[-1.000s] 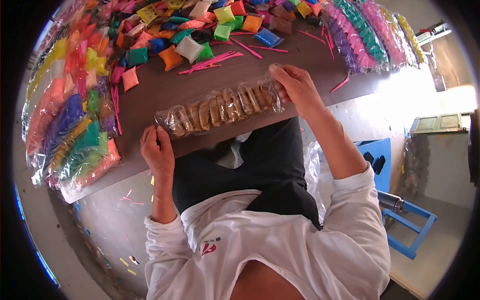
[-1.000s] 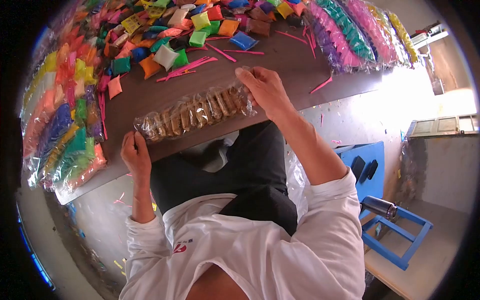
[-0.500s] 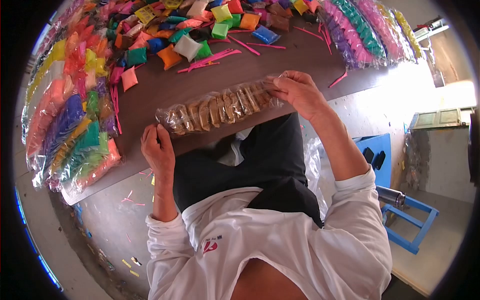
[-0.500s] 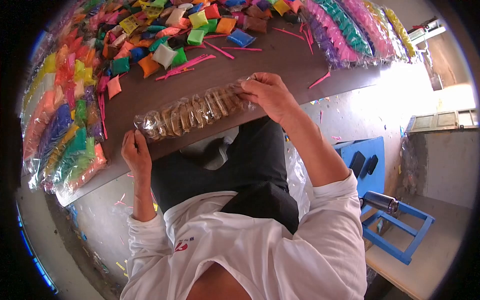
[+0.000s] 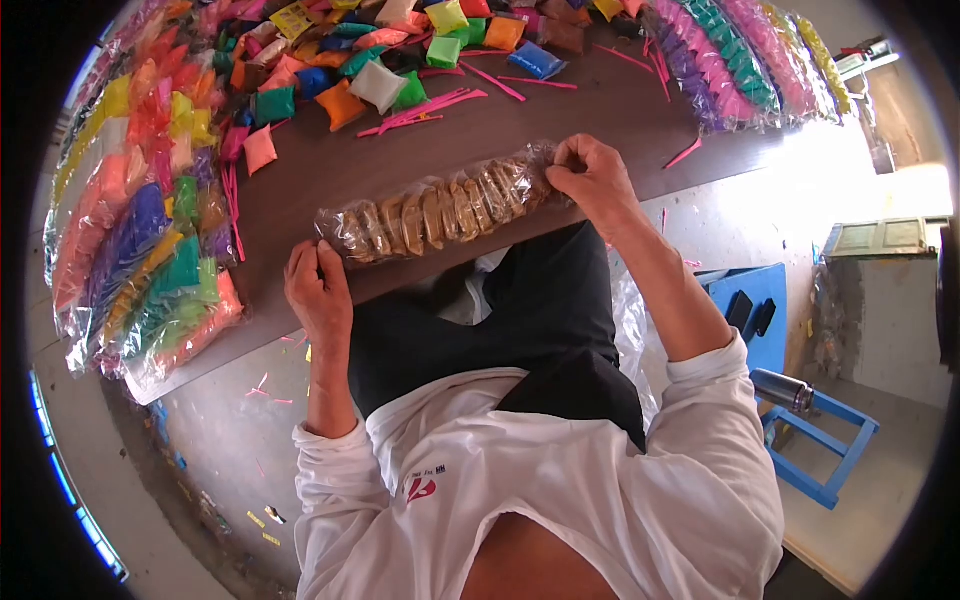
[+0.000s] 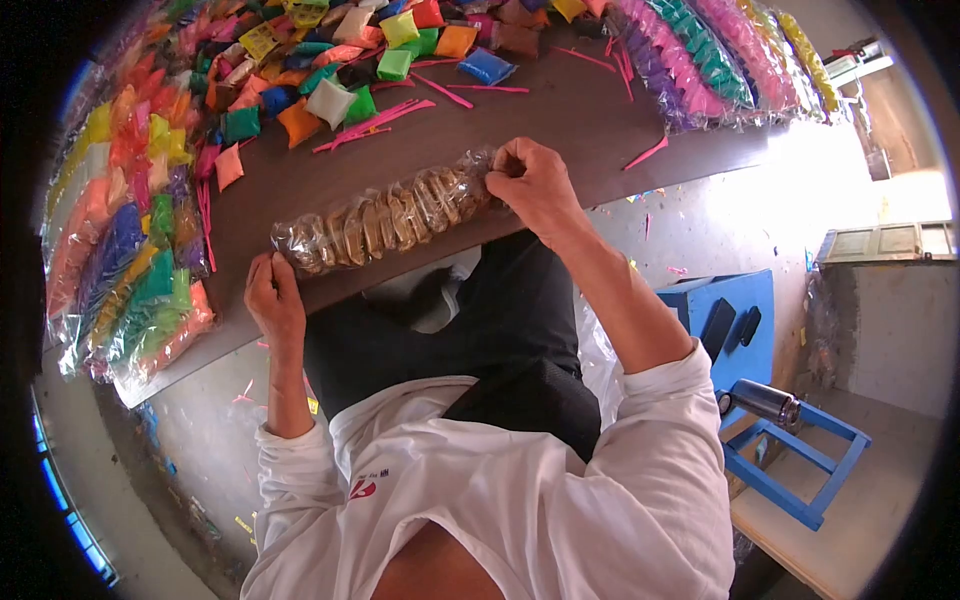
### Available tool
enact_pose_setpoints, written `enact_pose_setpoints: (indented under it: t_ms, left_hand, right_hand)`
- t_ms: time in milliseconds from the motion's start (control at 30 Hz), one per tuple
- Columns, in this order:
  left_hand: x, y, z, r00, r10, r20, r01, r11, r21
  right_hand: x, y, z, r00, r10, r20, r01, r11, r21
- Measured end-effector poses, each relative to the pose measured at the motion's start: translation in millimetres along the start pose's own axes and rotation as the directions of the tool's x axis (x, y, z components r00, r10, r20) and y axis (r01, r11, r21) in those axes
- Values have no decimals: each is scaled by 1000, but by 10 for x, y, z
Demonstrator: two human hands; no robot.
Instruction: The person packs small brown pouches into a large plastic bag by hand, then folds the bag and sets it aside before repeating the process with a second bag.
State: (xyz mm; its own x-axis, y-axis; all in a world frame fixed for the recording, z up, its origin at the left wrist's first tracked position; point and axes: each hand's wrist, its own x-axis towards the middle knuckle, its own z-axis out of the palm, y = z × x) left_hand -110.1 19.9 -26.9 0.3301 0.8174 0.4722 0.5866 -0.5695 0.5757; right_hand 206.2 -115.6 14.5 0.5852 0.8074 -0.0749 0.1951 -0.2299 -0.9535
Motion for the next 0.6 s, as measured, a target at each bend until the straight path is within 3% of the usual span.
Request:
enact_pose_setpoints:
  t_ms: [200, 300, 433, 500, 600]
  left_hand:
    - [12, 59, 3, 1000, -13, 1, 13, 999, 37]
    - [12, 28, 3, 1000, -5, 20, 5, 1000, 31]
    - [-3, -41, 22, 999, 46, -20, -45, 999, 20]
    - [-17, -42, 13, 999, 35, -5, -35, 999, 14]
    - [-18, -39, 20, 999, 31, -18, -31, 999, 17]
  right_hand:
    - [128, 179, -10, 989, -143, 48, 151, 959, -241]
    - [93, 75, -9, 990, -117, 84, 138, 939, -314]
    - [53, 143, -54, 972, -235, 16, 224, 905, -362]
    - [-25, 118, -127, 968, -251, 3, 224, 858, -463]
    - [-83, -14, -233, 982, -140, -128, 83, 925, -371]
